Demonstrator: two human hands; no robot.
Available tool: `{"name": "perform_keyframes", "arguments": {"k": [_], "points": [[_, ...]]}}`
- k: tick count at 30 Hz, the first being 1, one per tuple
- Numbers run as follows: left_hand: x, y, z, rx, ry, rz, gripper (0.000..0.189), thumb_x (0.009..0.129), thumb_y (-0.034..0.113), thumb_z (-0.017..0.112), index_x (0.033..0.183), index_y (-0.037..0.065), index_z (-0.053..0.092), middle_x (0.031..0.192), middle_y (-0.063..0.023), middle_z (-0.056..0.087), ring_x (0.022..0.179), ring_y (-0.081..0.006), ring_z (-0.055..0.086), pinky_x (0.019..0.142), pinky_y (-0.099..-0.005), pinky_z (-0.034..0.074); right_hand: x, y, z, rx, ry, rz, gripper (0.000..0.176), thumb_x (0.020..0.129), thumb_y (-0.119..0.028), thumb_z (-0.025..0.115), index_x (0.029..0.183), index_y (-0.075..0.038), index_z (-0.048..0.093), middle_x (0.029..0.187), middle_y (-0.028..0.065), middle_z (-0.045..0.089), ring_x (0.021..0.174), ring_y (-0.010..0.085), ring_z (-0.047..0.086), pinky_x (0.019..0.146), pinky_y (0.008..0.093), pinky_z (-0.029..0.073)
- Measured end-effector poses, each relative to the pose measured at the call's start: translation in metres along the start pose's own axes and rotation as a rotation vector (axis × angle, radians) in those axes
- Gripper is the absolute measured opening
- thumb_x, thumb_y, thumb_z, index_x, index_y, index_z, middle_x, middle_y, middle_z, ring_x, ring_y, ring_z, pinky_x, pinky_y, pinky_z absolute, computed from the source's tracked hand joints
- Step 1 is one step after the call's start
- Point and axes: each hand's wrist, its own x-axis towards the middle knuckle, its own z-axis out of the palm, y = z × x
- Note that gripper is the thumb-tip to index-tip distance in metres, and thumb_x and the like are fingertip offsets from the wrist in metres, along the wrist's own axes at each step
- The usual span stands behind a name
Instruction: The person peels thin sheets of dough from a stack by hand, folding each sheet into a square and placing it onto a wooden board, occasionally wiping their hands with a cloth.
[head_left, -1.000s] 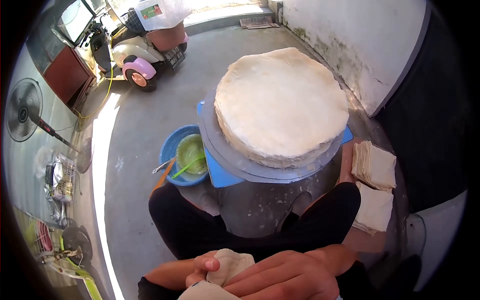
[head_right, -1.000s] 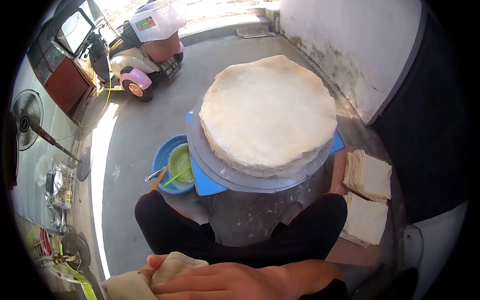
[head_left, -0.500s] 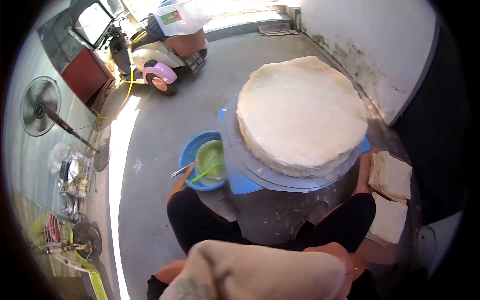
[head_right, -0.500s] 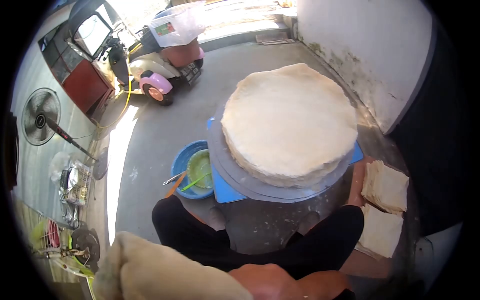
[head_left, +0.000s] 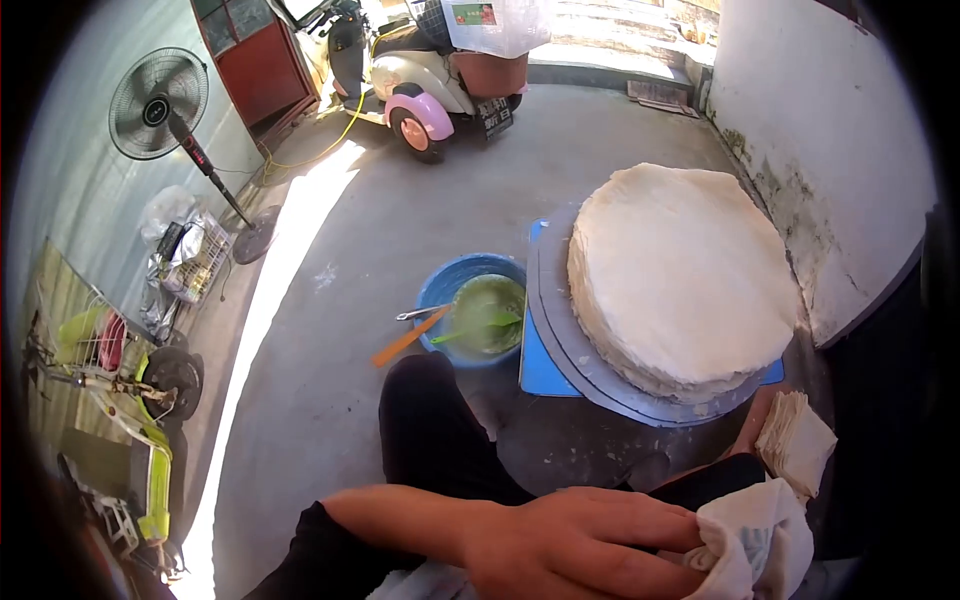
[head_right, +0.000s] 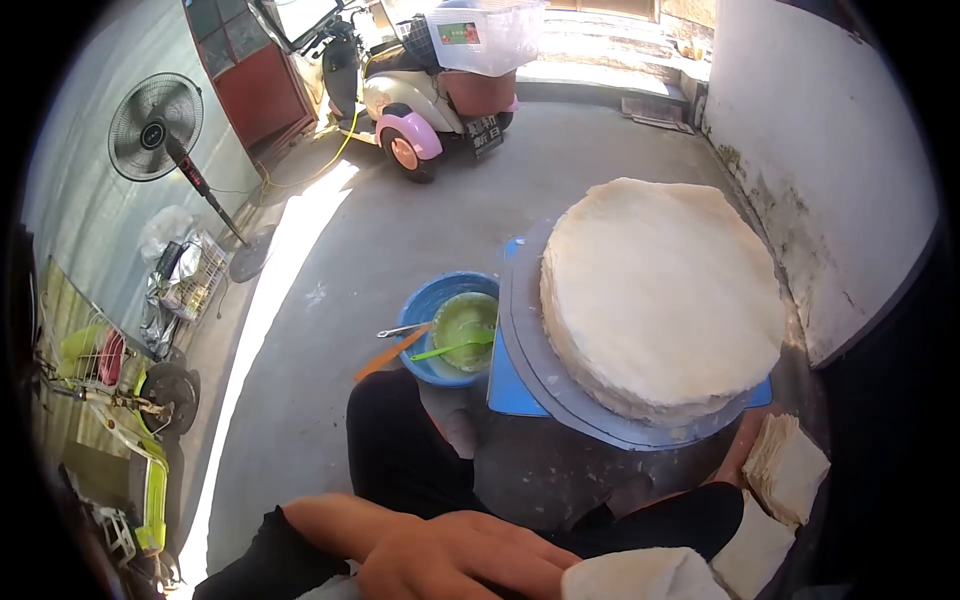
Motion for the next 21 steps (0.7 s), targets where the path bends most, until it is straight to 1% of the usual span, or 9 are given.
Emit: {"name": "perform_keyframes", "arguments": {"k": [1, 3, 6, 7, 8, 15, 17, 19, 21], "points": [[0.002, -0.006, 0.002, 0.004, 0.095, 0.274, 0.028, 0.100, 0.008, 0.057, 0.125, -0.007, 0.054, 0.083, -0.0170, 0.071, 0.077, -0.0381, 0.070, 0.060, -0.0489, 0.056, 0.002, 0.002, 0.000, -0.044, -0.038, -0.018, 0.016, 0.090, -0.009, 0.070, 0.104, -0.003, 0.067, 0.106, 0.0132, 0.068, 0.095, 0.0230, 0.066, 0.079, 0.0342, 0.055], [0.007, -0.013, 0.003, -0.051, 0.151, 0.340, 0.038, 0.099, 0.005, 0.057, 0.133, -0.006, 0.043, 0.074, -0.0154, 0.068, 0.069, -0.0361, 0.069, 0.053, -0.0465, 0.052, 0.011, 0.005, -0.003, -0.137, -0.113, -0.081, 0.017, 0.090, -0.009, 0.070, 0.106, -0.003, 0.066, 0.106, 0.0128, 0.069, 0.095, 0.0222, 0.066, 0.080, 0.0342, 0.055], [0.019, -0.036, 0.057, -0.156, 0.524, 0.472, 0.051, 0.097, 0.007, 0.061, 0.140, -0.004, 0.034, 0.072, -0.0146, 0.068, 0.068, -0.0317, 0.069, 0.054, -0.0459, 0.051, 0.023, 0.005, -0.006, -0.272, -0.248, -0.193, 0.019, 0.091, -0.009, 0.069, 0.108, -0.002, 0.066, 0.106, 0.0121, 0.069, 0.096, 0.0210, 0.066, 0.081, 0.0342, 0.054], [0.016, -0.024, 0.035, -0.119, 0.313, 0.335, 0.049, 0.096, 0.006, 0.061, 0.137, -0.004, 0.036, 0.074, -0.0150, 0.068, 0.070, -0.0315, 0.069, 0.056, -0.0451, 0.051, 0.028, 0.004, -0.007, -0.305, -0.285, -0.223, 0.020, 0.091, -0.008, 0.069, 0.109, -0.002, 0.066, 0.106, 0.0119, 0.069, 0.096, 0.0205, 0.066, 0.082, 0.0343, 0.054], [0.010, -0.016, 0.017, -0.069, 0.215, 0.262, 0.047, 0.095, 0.006, 0.062, 0.135, -0.004, 0.038, 0.076, -0.0153, 0.068, 0.072, -0.0313, 0.069, 0.058, -0.0444, 0.051, 0.030, 0.004, -0.007, -0.329, -0.321, -0.246, 0.020, 0.091, -0.008, 0.069, 0.110, -0.002, 0.065, 0.106, 0.0117, 0.069, 0.096, 0.0201, 0.066, 0.082, 0.0343, 0.054], [-0.042, 0.014, -0.024, 0.382, 0.057, 0.055, 0.032, 0.088, 0.001, 0.067, 0.118, -0.003, 0.053, 0.093, -0.0178, 0.068, 0.084, -0.0298, 0.069, 0.072, -0.0389, 0.053, 0.055, 0.018, -0.014, -0.434, -0.393, -0.393, 0.025, 0.092, -0.008, 0.068, 0.116, -0.001, 0.064, 0.106, 0.0101, 0.070, 0.098, 0.0173, 0.067, 0.085, 0.0344, 0.053], [-0.064, 0.027, -0.045, 0.695, 0.047, -0.063, 0.028, 0.086, -0.001, 0.068, 0.113, -0.003, 0.057, 0.098, -0.0186, 0.069, 0.087, -0.0294, 0.069, 0.076, -0.0373, 0.053, 0.071, 0.016, -0.020, -0.446, -0.313, -0.439, 0.026, 0.093, -0.008, 0.067, 0.117, -0.001, 0.064, 0.106, 0.0097, 0.071, 0.098, 0.0165, 0.067, 0.085, 0.0344, 0.053], [-0.086, 0.036, -0.067, 1.020, 0.061, -0.287, 0.025, 0.084, -0.002, 0.070, 0.108, -0.003, 0.062, 0.102, -0.0193, 0.069, 0.091, -0.0289, 0.069, 0.080, -0.0358, 0.053, 0.094, 0.012, -0.037, -0.479, -0.099, -0.505, 0.027, 0.093, -0.007, 0.067, 0.119, 0.000, 0.063, 0.106, 0.0093, 0.071, 0.098, 0.0157, 0.067, 0.086, 0.0344, 0.053], [-0.101, 0.027, -0.088, 1.100, 0.077, -0.554, 0.021, 0.082, -0.004, 0.071, 0.103, -0.003, 0.066, 0.107, -0.0200, 0.069, 0.095, -0.0285, 0.068, 0.084, -0.0342, 0.054, 0.129, 0.008, -0.059, -0.573, 0.170, -0.628, 0.029, 0.093, -0.008, 0.066, 0.120, 0.001, 0.063, 0.105, 0.0079, 0.071, 0.099, 0.0128, 0.065, 0.087, 0.0338, 0.053]]}}
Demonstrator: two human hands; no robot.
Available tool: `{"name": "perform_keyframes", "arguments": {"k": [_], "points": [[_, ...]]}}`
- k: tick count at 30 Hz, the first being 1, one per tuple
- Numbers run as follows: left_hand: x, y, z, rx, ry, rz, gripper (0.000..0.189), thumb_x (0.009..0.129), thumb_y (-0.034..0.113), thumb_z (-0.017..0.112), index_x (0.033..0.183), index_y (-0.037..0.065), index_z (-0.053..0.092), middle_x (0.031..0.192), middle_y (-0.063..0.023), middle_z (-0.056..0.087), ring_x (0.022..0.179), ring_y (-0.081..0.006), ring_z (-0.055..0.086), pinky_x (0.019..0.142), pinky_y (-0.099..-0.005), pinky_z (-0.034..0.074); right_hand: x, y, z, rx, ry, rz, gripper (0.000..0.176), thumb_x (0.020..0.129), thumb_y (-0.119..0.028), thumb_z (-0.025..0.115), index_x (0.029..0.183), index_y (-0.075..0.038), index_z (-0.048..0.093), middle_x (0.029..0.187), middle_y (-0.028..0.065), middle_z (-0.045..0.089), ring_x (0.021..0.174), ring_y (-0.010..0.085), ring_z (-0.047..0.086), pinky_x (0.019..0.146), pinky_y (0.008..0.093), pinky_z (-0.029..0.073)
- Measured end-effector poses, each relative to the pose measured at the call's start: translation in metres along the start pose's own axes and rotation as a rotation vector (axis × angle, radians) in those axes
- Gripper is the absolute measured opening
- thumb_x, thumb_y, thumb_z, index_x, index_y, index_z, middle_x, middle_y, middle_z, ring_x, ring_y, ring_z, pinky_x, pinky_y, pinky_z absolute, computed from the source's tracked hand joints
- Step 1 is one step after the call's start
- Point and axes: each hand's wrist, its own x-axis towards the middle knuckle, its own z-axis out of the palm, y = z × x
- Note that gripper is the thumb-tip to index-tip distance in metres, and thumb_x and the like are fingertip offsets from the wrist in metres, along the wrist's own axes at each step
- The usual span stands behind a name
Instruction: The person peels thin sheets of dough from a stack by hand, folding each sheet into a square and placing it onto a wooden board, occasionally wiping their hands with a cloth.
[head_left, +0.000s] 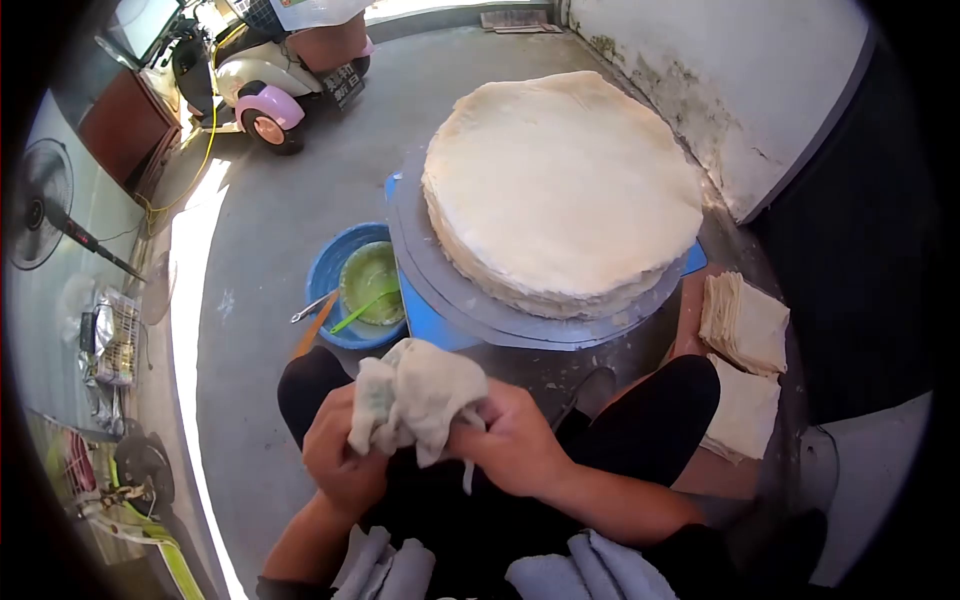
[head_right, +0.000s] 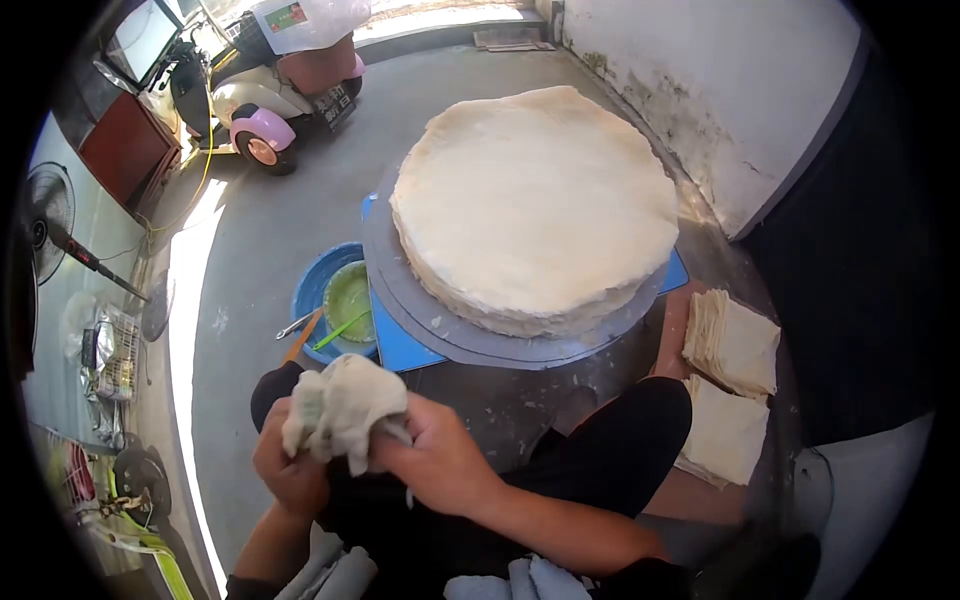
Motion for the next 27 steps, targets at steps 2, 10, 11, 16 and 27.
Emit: {"name": "perform_keyframes", "arguments": {"k": [2, 10, 11, 16, 27], "points": [[0.006, -0.029, 0.015, -0.089, -0.111, -0.200, 0.026, 0.083, -0.008, 0.060, 0.109, -0.004, 0.063, 0.113, -0.0139, 0.065, 0.097, -0.0228, 0.064, 0.088, -0.0312, 0.050, 0.031, 0.034, -0.014, -0.131, 0.152, -0.095, 0.031, 0.091, -0.010, 0.065, 0.120, 0.002, 0.063, 0.105, 0.0089, 0.072, 0.100, 0.0137, 0.065, 0.087, 0.0336, 0.053], [0.025, -0.144, 0.069, 0.474, -0.502, -0.330, 0.033, 0.085, 0.012, 0.068, 0.117, 0.002, 0.066, 0.131, -0.0179, 0.059, 0.114, -0.0375, 0.060, 0.097, -0.0435, 0.049, 0.078, 0.097, -0.083, -1.114, 0.404, -0.211, 0.032, 0.086, -0.022, 0.070, 0.111, -0.002, 0.067, 0.101, 0.0194, 0.069, 0.097, 0.0391, 0.066, 0.086, 0.0439, 0.052], [0.022, -0.134, 0.071, 0.546, -0.557, -0.379, 0.030, 0.085, 0.014, 0.070, 0.113, 0.004, 0.066, 0.124, -0.0165, 0.061, 0.109, -0.0364, 0.062, 0.092, -0.0439, 0.050, 0.068, 0.091, -0.088, -1.090, 0.392, -0.170, 0.030, 0.086, -0.022, 0.070, 0.109, -0.004, 0.068, 0.100, 0.0178, 0.069, 0.095, 0.0384, 0.066, 0.084, 0.0450, 0.052], [0.041, -0.112, 0.063, 0.542, -0.432, -0.190, 0.023, 0.087, 0.026, 0.071, 0.083, 0.006, 0.061, 0.082, -0.0130, 0.062, 0.079, -0.0364, 0.061, 0.067, -0.0457, 0.047, 0.012, 0.008, -0.120, -1.175, 0.381, 0.007, 0.020, 0.088, -0.021, 0.069, 0.100, -0.006, 0.069, 0.091, 0.0141, 0.070, 0.087, 0.0348, 0.067, 0.077, 0.0442, 0.052], [0.098, -0.078, 0.099, 0.313, -0.349, -0.094, 0.029, 0.096, 0.031, 0.064, 0.085, 0.004, 0.061, 0.065, -0.0151, 0.060, 0.061, -0.0359, 0.059, 0.058, -0.0452, 0.043, -0.073, -0.034, -0.208, -1.409, 0.705, -0.039, 0.011, 0.089, -0.012, 0.067, 0.093, -0.003, 0.071, 0.087, 0.0145, 0.069, 0.079, 0.0321, 0.066, 0.070, 0.0368, 0.051]]}}
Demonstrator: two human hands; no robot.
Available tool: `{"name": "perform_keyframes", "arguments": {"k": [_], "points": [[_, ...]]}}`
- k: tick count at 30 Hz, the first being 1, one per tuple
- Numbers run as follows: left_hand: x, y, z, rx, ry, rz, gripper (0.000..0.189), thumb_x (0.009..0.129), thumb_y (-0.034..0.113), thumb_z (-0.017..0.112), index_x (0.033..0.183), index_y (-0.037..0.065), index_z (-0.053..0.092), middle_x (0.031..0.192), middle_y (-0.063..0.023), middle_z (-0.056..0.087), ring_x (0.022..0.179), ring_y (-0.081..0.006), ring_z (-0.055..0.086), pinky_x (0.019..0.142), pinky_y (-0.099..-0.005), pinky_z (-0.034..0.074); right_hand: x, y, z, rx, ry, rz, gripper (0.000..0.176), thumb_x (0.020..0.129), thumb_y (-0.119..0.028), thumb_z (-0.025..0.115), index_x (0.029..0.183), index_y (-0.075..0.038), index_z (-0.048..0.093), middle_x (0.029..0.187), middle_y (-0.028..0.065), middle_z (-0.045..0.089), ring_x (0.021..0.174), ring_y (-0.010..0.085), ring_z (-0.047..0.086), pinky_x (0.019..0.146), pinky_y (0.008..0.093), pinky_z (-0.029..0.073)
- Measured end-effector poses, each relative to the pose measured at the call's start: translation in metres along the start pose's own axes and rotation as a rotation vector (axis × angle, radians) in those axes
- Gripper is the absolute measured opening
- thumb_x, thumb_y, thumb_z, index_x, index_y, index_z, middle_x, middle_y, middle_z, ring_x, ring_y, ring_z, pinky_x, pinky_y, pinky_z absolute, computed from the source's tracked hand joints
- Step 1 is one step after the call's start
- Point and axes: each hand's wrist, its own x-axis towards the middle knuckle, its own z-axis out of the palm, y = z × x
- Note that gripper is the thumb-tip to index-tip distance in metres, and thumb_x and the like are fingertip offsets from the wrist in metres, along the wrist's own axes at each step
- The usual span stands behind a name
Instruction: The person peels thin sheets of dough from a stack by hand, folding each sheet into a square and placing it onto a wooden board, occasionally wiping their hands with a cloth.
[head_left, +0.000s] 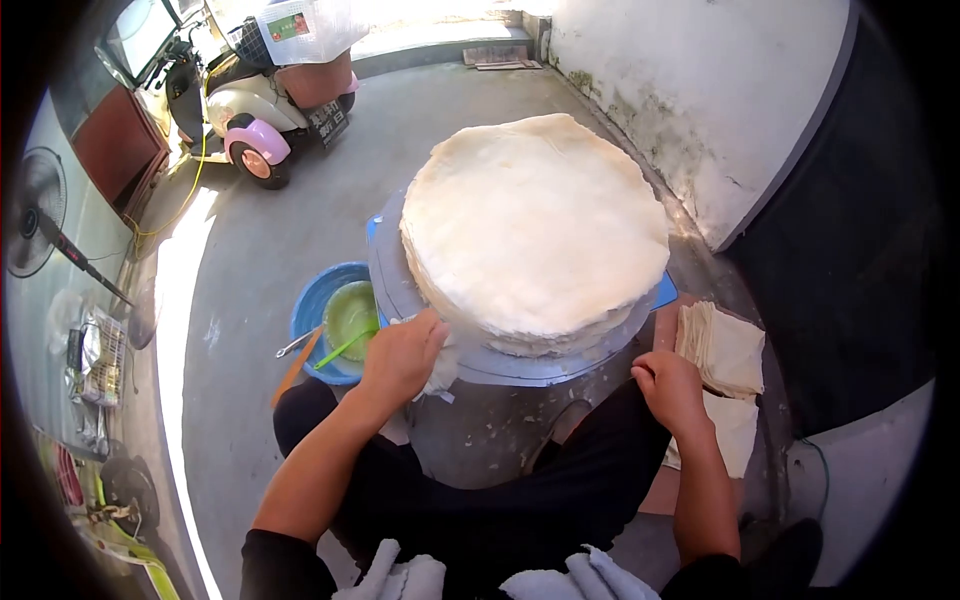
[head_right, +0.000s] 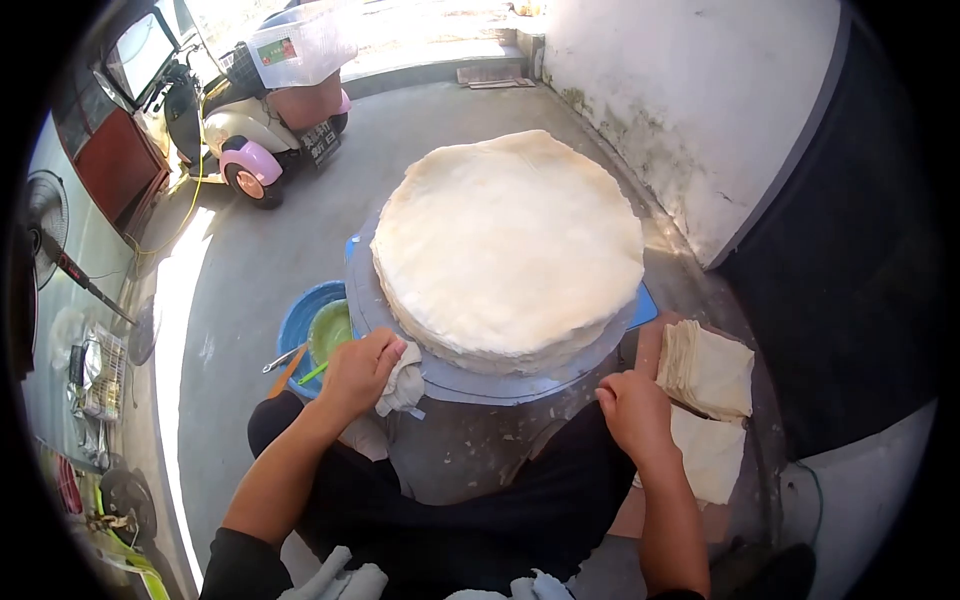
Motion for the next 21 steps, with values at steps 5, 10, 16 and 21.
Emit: {"name": "perform_keyframes", "arguments": {"k": [5, 10, 16, 21], "points": [[0.003, 0.010, 0.012, -0.069, -0.153, 0.010, 0.017, 0.092, 0.022, 0.069, 0.092, 0.005, 0.065, 0.061, -0.0092, 0.058, 0.056, -0.0231, 0.059, 0.055, -0.0361, 0.043, -0.034, -0.075, -0.085, 0.982, 0.037, -0.277, 0.017, 0.088, -0.012, 0.072, 0.094, 0.003, 0.071, 0.088, 0.0148, 0.071, 0.083, 0.0257, 0.069, 0.068, 0.0333, 0.053], [0.001, 0.036, 0.017, -0.100, -0.189, 0.110, 0.018, 0.091, 0.021, 0.070, 0.100, 0.006, 0.067, 0.060, -0.0059, 0.058, 0.055, -0.0182, 0.057, 0.054, -0.0337, 0.043, -0.033, -0.129, -0.140, 1.544, -0.125, -1.332, 0.043, 0.094, -0.029, 0.070, 0.135, -0.018, 0.061, 0.126, 0.0112, 0.062, 0.115, 0.0301, 0.060, 0.105, 0.0377, 0.045], [-0.015, 0.052, 0.005, -0.005, -0.243, 0.112, 0.019, 0.090, 0.021, 0.071, 0.102, 0.006, 0.068, 0.062, -0.0060, 0.060, 0.056, -0.0182, 0.059, 0.056, -0.0333, 0.045, -0.057, -0.137, -0.158, 1.638, -0.085, -1.241, 0.033, 0.089, -0.021, 0.072, 0.120, -0.014, 0.061, 0.113, 0.0117, 0.062, 0.103, 0.0291, 0.060, 0.094, 0.0376, 0.048], [-0.018, 0.061, -0.004, 0.039, -0.258, 0.109, 0.019, 0.090, 0.019, 0.072, 0.103, 0.005, 0.068, 0.063, -0.0066, 0.060, 0.057, -0.0189, 0.059, 0.058, -0.0338, 0.046, -0.072, -0.132, -0.170, 1.659, -0.053, -1.269, 0.026, 0.085, -0.014, 0.074, 0.108, -0.010, 0.061, 0.103, 0.0122, 0.062, 0.093, 0.0282, 0.061, 0.086, 0.0374, 0.050]]}}
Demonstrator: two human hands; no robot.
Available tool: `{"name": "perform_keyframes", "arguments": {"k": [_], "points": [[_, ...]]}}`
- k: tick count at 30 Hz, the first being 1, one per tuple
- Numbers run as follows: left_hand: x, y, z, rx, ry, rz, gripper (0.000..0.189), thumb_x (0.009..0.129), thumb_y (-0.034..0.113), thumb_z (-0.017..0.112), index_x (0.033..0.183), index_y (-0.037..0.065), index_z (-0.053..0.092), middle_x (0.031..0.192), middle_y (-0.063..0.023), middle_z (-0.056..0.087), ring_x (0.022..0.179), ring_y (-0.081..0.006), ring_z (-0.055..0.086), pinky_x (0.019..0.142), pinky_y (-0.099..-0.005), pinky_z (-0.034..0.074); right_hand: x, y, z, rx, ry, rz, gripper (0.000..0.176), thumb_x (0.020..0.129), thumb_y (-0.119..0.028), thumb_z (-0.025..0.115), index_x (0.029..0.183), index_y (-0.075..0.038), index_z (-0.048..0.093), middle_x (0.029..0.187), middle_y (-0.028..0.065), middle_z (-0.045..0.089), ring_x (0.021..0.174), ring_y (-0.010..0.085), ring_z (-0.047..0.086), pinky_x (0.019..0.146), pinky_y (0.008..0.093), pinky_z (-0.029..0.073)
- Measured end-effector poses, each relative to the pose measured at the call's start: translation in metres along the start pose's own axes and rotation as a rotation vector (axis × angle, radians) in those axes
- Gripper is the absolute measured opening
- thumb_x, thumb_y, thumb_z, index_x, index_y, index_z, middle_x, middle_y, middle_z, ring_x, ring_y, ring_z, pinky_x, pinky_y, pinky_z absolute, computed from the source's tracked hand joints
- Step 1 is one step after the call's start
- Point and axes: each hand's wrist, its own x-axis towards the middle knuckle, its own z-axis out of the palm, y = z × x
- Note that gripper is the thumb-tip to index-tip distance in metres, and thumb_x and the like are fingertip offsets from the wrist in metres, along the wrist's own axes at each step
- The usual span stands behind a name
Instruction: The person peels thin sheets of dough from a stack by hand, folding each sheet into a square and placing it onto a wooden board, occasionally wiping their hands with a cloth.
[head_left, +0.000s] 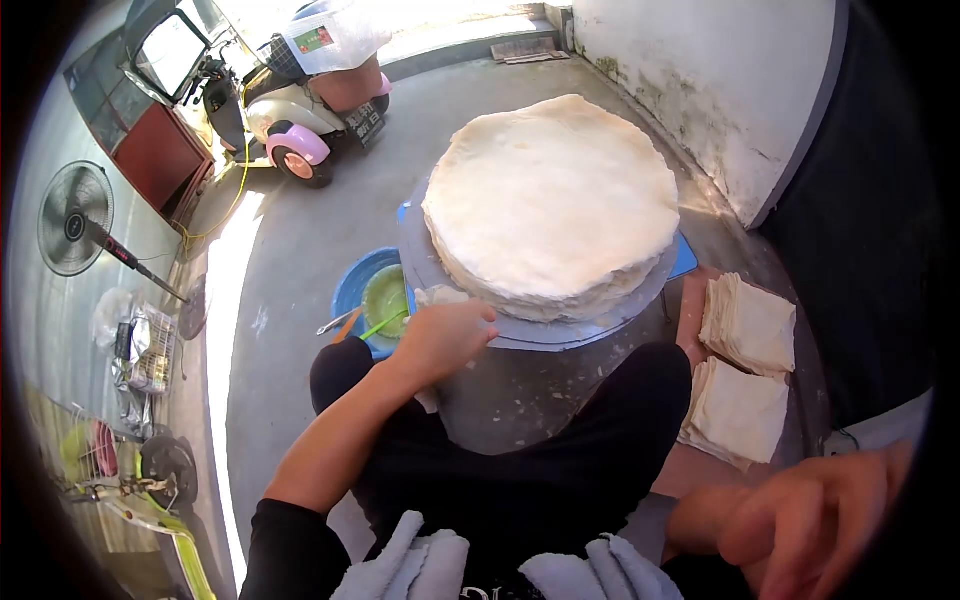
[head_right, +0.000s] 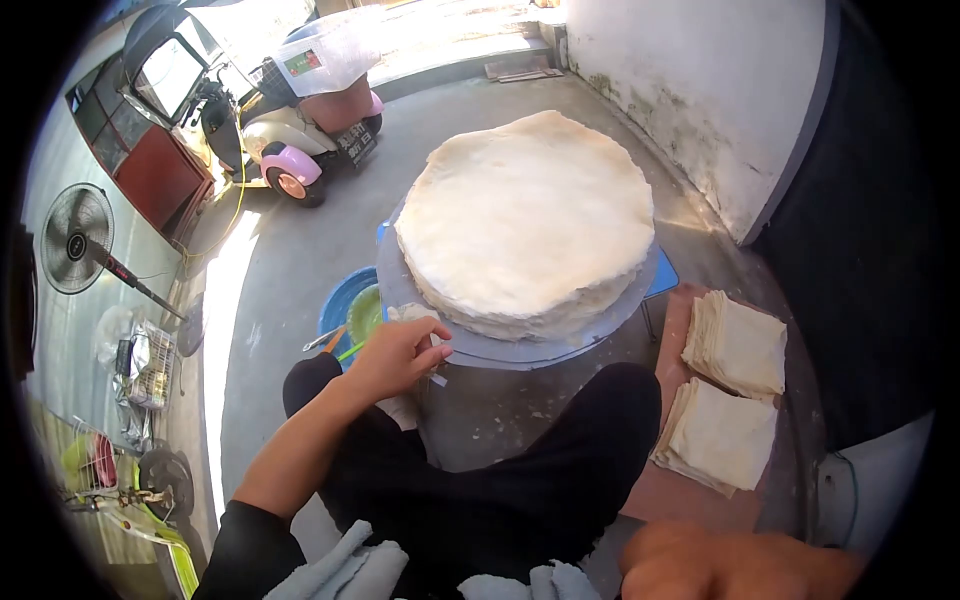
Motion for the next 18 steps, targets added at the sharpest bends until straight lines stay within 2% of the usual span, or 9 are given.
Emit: {"name": "perform_keyframes", "arguments": {"k": [6, 8, 10, 11, 13, 14, 16, 17, 18], "points": [[0.037, 0.002, -0.002, -0.013, 0.087, 0.057, 0.016, 0.087, 0.016, 0.074, 0.091, 0.004, 0.064, 0.067, -0.0083, 0.059, 0.062, -0.0200, 0.059, 0.060, -0.0343, 0.045, -0.008, -0.006, -0.004, -0.080, 0.045, 0.009, 0.019, 0.080, -0.007, 0.076, 0.093, -0.005, 0.061, 0.090, 0.0128, 0.061, 0.080, 0.0272, 0.061, 0.076, 0.0372, 0.053], [0.055, -0.002, 0.001, -0.036, 0.131, 0.125, 0.019, 0.085, 0.016, 0.075, 0.084, 0.004, 0.061, 0.067, -0.0088, 0.058, 0.063, -0.0202, 0.058, 0.059, -0.0350, 0.045, -0.030, -0.003, -0.012, -0.203, 0.198, 0.091, 0.018, 0.078, -0.004, 0.076, 0.088, -0.004, 0.061, 0.085, 0.0130, 0.061, 0.076, 0.0268, 0.061, 0.072, 0.0372, 0.054], [0.074, -0.004, -0.002, -0.003, 0.232, 0.111, 0.029, 0.085, 0.021, 0.071, 0.070, 0.005, 0.053, 0.066, -0.0147, 0.055, 0.065, -0.0367, 0.057, 0.061, -0.0448, 0.045, -0.061, 0.013, -0.027, -0.531, 0.484, 0.329, 0.017, 0.077, -0.002, 0.077, 0.083, -0.002, 0.061, 0.081, 0.0131, 0.061, 0.072, 0.0265, 0.061, 0.069, 0.0371, 0.055], [0.083, -0.007, -0.003, -0.027, 0.233, 0.126, 0.029, 0.085, 0.021, 0.071, 0.070, 0.005, 0.053, 0.066, -0.0147, 0.055, 0.065, -0.0367, 0.057, 0.061, -0.0448, 0.045, -0.071, 0.020, -0.042, -0.969, 0.501, 0.604, 0.020, 0.075, -0.004, 0.077, 0.089, -0.001, 0.063, 0.086, 0.0132, 0.064, 0.075, 0.0289, 0.064, 0.070, 0.0378, 0.054], [0.098, -0.016, -0.005, -0.064, 0.254, 0.082, 0.038, 0.085, 0.023, 0.074, 0.065, 0.004, 0.046, 0.061, -0.0153, 0.049, 0.058, -0.0358, 0.050, 0.054, -0.0449, 0.039, -0.112, 0.052, -0.074, -1.660, 0.286, 0.845, 0.023, 0.077, -0.008, 0.078, 0.094, 0.002, 0.066, 0.089, 0.0154, 0.066, 0.078, 0.0312, 0.065, 0.069, 0.0373, 0.053], [0.105, -0.021, -0.007, -0.058, 0.222, 0.051, 0.044, 0.089, 0.031, 0.072, 0.064, 0.004, 0.048, 0.059, -0.0146, 0.049, 0.056, -0.0342, 0.049, 0.053, -0.0449, 0.038, -0.130, 0.055, -0.081, -1.676, 0.270, 0.853, 0.023, 0.077, -0.008, 0.078, 0.094, 0.002, 0.066, 0.089, 0.0154, 0.066, 0.078, 0.0312, 0.065, 0.069, 0.0373, 0.053], [0.116, -0.028, -0.012, -0.081, 0.170, 0.023, 0.046, 0.092, 0.033, 0.068, 0.064, 0.003, 0.048, 0.059, -0.0156, 0.050, 0.057, -0.0353, 0.050, 0.054, -0.0453, 0.038, -0.157, 0.047, -0.092, -1.785, 0.066, 1.082, 0.027, 0.076, -0.009, 0.080, 0.099, 0.000, 0.069, 0.080, 0.0162, 0.065, 0.075, 0.0308, 0.066, 0.068, 0.0353, 0.052], [0.121, -0.033, -0.013, -0.082, 0.116, -0.008, 0.048, 0.096, 0.034, 0.064, 0.063, 0.002, 0.048, 0.058, -0.0167, 0.050, 0.058, -0.0364, 0.051, 0.055, -0.0457, 0.038, -0.146, 0.043, -0.100, -1.793, 0.046, 1.087, 0.027, 0.076, -0.009, 0.080, 0.099, 0.000, 0.069, 0.080, 0.0162, 0.065, 0.075, 0.0308, 0.066, 0.068, 0.0353, 0.052], [0.123, -0.042, -0.010, -0.098, 0.114, -0.012, 0.048, 0.096, 0.034, 0.064, 0.063, 0.002, 0.048, 0.058, -0.0167, 0.050, 0.058, -0.0364, 0.051, 0.055, -0.0457, 0.038, -0.131, 0.036, -0.102, -1.679, -0.039, 1.323, 0.027, 0.076, -0.010, 0.080, 0.099, -0.001, 0.069, 0.079, 0.0150, 0.066, 0.073, 0.0300, 0.066, 0.068, 0.0349, 0.053]]}}
